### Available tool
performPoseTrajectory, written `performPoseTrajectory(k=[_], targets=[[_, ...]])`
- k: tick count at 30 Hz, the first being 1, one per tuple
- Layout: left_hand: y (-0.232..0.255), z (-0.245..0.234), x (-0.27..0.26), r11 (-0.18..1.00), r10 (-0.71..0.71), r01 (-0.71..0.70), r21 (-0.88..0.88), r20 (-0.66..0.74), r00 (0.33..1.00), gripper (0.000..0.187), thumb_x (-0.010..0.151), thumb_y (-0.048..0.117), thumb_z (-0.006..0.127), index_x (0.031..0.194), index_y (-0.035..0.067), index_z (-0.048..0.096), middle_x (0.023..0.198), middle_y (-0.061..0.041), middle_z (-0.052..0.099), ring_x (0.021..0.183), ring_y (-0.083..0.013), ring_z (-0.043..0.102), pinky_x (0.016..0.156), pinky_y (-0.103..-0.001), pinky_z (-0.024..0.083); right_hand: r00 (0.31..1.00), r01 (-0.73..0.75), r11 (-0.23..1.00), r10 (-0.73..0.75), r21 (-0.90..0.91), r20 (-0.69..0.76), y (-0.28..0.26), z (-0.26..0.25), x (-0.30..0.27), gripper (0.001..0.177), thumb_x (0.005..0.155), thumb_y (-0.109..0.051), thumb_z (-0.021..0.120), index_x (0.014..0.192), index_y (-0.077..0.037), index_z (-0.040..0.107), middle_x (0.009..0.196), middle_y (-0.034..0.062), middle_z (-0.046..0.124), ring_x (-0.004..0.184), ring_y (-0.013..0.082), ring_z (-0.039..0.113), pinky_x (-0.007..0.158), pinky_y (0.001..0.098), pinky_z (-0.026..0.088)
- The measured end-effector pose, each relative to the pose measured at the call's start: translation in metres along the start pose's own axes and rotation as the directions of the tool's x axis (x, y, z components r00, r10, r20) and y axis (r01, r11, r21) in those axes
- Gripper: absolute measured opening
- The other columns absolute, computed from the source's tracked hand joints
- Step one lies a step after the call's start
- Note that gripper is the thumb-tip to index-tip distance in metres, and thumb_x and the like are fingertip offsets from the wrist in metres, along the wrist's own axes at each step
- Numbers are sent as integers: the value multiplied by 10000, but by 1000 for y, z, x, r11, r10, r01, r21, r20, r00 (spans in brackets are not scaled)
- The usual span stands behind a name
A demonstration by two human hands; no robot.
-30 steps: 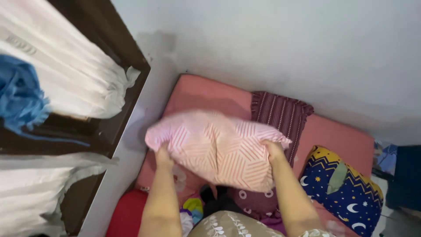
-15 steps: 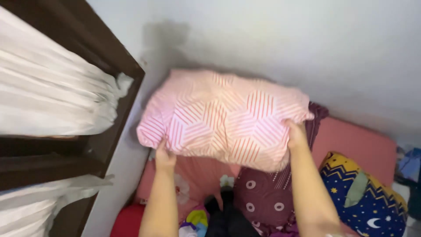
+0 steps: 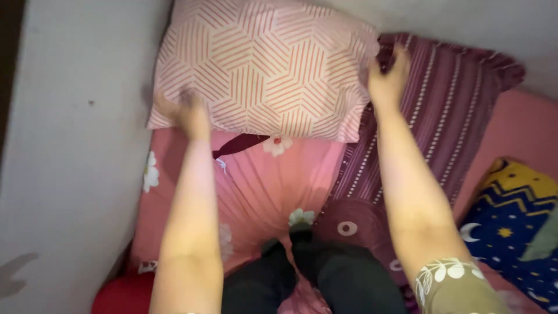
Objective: Arranging pillows and bolsters on a bed and folding blankets.
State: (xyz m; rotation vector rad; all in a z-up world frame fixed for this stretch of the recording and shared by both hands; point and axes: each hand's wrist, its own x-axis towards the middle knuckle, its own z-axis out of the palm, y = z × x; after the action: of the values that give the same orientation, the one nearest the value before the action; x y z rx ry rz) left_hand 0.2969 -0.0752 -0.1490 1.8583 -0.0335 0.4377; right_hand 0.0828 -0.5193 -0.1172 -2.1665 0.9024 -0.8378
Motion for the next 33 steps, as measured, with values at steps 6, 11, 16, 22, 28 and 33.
performPoseTrajectory(k=[6, 11, 16, 22, 28, 33], targets=[[104, 93, -6, 781, 432, -493, 384, 238, 870, 653, 991, 362, 699, 1501, 76, 409, 1648, -224, 273, 1525, -495, 245, 1293, -613, 228, 938, 235, 951, -276, -201, -210, -50, 69, 36, 766, 1079, -322, 761, 1592, 47, 329, 1632, 346, 286, 1529, 488, 283, 1291, 530, 239], [-15, 89, -43, 651, 169, -514, 558, 554, 815, 611, 1038, 470, 527, 1587, 262, 359, 1708, -62, 170, 1567, -413, 100, 1173, -757, 63, 975, 51, 883, 58, -467, 217, -1, 134, -61, 558, 1020, -456, 490, 1489, -210, 316, 1586, 48, 227, 1494, 271, 205, 1199, 546, 171], [1, 79, -30, 608, -302, -464, 644, 728, 615, 655, 992, 530, 438, 1589, 316, 271, 1683, 38, 94, 1554, -311, 48, 1097, -808, -25, 774, -49, 850, 365, -525, 518, -19, 125, -53, 735, 935, -479, 407, 1615, -328, 173, 1693, -45, 62, 1577, 267, 60, 1136, 756, 25], [12, 96, 1, 602, 385, -609, 517, 479, 788, 616, 1092, 482, 504, 1665, 306, 359, 1760, -4, 225, 1628, -340, 100, 1225, -780, 68, 997, 46, 988, -54, -148, -48, -68, 150, -38, 684, 1115, -464, 520, 1704, -222, 270, 1750, 162, 152, 1626, 384, 141, 1251, 729, 50], [-55, 96, 4, 630, -142, -441, 639, 654, 743, 629, 999, 584, 407, 1589, 373, 354, 1695, 24, 213, 1572, -300, 91, 1172, -776, 28, 857, 201, 837, 102, -508, 506, -66, 240, -67, 667, 996, -555, 412, 1616, -397, 223, 1720, -22, 97, 1596, 365, 18, 1109, 833, -59], [-67, 88, -9, 661, -204, -418, 623, 686, 699, 651, 991, 600, 365, 1594, 378, 258, 1709, 62, 153, 1570, -272, 61, 1153, -758, 18, 733, 242, 845, 163, -476, 661, -39, 206, -66, 713, 962, -641, 380, 1606, -394, 201, 1730, -18, 39, 1586, 346, -19, 1068, 838, -30]])
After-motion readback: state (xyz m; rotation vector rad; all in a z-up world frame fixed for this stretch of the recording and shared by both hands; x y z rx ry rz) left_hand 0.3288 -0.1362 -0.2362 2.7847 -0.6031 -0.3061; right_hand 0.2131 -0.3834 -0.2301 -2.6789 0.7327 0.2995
